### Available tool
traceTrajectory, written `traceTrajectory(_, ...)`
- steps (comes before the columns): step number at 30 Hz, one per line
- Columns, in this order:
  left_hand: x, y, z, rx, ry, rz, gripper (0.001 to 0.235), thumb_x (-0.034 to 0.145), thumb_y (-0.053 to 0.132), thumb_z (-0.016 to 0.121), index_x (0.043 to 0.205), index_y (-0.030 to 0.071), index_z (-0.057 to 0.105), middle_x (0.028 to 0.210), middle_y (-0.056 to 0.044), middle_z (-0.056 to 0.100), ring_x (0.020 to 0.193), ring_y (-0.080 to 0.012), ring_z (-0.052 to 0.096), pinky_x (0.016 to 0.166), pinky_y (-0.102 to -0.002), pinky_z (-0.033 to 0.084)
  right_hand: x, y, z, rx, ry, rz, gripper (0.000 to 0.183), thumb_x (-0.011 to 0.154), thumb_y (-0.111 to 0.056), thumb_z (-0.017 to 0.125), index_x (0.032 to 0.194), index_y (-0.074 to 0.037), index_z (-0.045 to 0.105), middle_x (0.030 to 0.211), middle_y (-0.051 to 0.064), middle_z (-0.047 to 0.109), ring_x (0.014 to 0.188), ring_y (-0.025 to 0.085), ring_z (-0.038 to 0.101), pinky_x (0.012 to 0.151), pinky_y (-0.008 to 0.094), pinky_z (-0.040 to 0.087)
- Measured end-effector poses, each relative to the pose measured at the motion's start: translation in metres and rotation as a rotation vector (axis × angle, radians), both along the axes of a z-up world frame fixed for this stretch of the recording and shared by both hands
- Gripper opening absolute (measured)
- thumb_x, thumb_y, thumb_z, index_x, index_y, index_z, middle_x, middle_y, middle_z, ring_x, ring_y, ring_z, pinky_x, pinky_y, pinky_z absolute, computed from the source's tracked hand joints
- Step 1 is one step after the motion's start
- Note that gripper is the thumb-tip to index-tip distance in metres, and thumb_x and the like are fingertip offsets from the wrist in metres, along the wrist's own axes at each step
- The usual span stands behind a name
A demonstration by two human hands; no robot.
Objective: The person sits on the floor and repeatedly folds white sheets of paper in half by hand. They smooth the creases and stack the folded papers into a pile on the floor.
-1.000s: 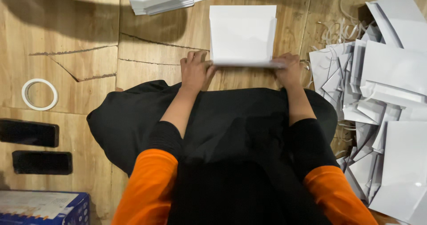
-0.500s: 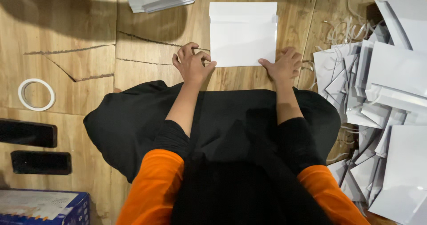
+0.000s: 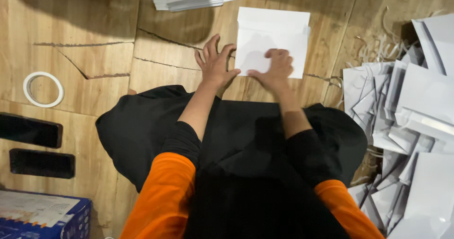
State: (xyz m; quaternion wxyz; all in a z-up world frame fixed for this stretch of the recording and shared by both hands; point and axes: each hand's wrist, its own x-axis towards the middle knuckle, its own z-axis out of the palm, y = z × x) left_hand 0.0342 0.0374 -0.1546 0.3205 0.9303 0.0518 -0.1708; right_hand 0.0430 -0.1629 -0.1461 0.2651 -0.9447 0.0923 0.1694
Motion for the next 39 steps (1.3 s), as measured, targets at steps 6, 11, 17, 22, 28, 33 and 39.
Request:
traceTrajectory(6,0.02,0.011,0.004,0.052,0.074,-0.135,0.075,0.076,0.047,0.081,0.141,0.039,0.044,0.164,-0.006,0.002,0.152,-0.0324,0.002,0.115,-0.071,-0.005,0.007,0.049,-0.015,-0.053,-0.061,0.005,0.073,0.066,-0.054,0.088,0.108,-0.018,0.041,0.122,0.007,0.03,0.12,0.038,0.028,0.099,0.053,0.023)
traceTrajectory(11,0.043,0.018,-0.008,0.154,0.167,-0.33,0.1,0.072,0.061,0.081,0.155,0.044,0.027,0.156,-0.008,-0.028,0.149,-0.0334,-0.018,0.113,-0.073,-0.005,0.015,0.058,-0.054,-0.125,-0.387,-0.115,0.082,0.059,-0.085,0.064,0.102,-0.017,0.049,0.121,0.007,0.036,0.11,0.03,0.036,0.091,0.051,0.028)
traceTrajectory(17,0.056,0.017,0.014,0.183,0.296,-0.356,0.112,0.073,0.062,0.08,0.158,0.045,0.009,0.157,-0.007,-0.031,0.149,-0.0289,-0.024,0.114,-0.07,-0.012,0.044,0.074,-0.061,-0.169,-0.408,-0.276,0.071,0.066,-0.078,0.061,0.099,-0.017,0.047,0.12,0.006,0.038,0.108,0.031,0.038,0.088,0.051,0.03)
traceTrajectory(22,0.061,0.017,0.021,0.162,0.337,-0.334,0.13,0.074,0.059,0.086,0.155,0.042,-0.014,0.159,-0.003,-0.034,0.152,-0.0277,-0.023,0.115,-0.068,-0.011,0.066,0.085,-0.058,-0.17,-0.374,-0.351,0.076,0.068,-0.086,0.049,0.099,-0.017,0.048,0.123,0.008,0.04,0.114,0.031,0.037,0.095,0.053,0.027)
traceTrajectory(28,0.06,0.015,0.023,0.179,0.372,-0.314,0.129,0.075,0.056,0.086,0.156,0.04,-0.013,0.159,-0.001,-0.034,0.153,-0.0285,-0.021,0.116,-0.068,-0.009,0.09,0.04,-0.048,-0.24,-0.379,-0.455,0.041,0.078,-0.055,0.068,0.095,-0.02,0.055,0.12,0.008,0.047,0.108,0.031,0.049,0.087,0.046,0.045)
traceTrajectory(33,0.043,-0.005,0.024,0.107,0.253,-0.258,0.12,0.071,0.042,0.086,0.161,0.033,0.008,0.166,-0.012,-0.01,0.153,-0.0323,-0.01,0.112,-0.073,-0.005,0.028,-0.097,-0.056,0.022,-0.404,-0.604,0.028,0.102,-0.013,0.059,0.126,-0.001,0.05,0.114,0.026,0.065,0.113,0.042,0.062,0.095,0.051,0.048)
traceTrajectory(39,0.012,-0.095,0.003,0.075,0.034,-0.505,0.085,0.091,0.033,0.07,0.16,0.02,0.021,0.165,-0.02,0.001,0.153,-0.0368,0.003,0.119,-0.065,0.002,-0.007,-0.1,-0.069,0.08,-0.097,-0.22,0.012,0.088,-0.021,0.074,0.098,-0.029,0.076,0.102,0.002,0.072,0.099,0.029,0.069,0.082,0.039,0.055)
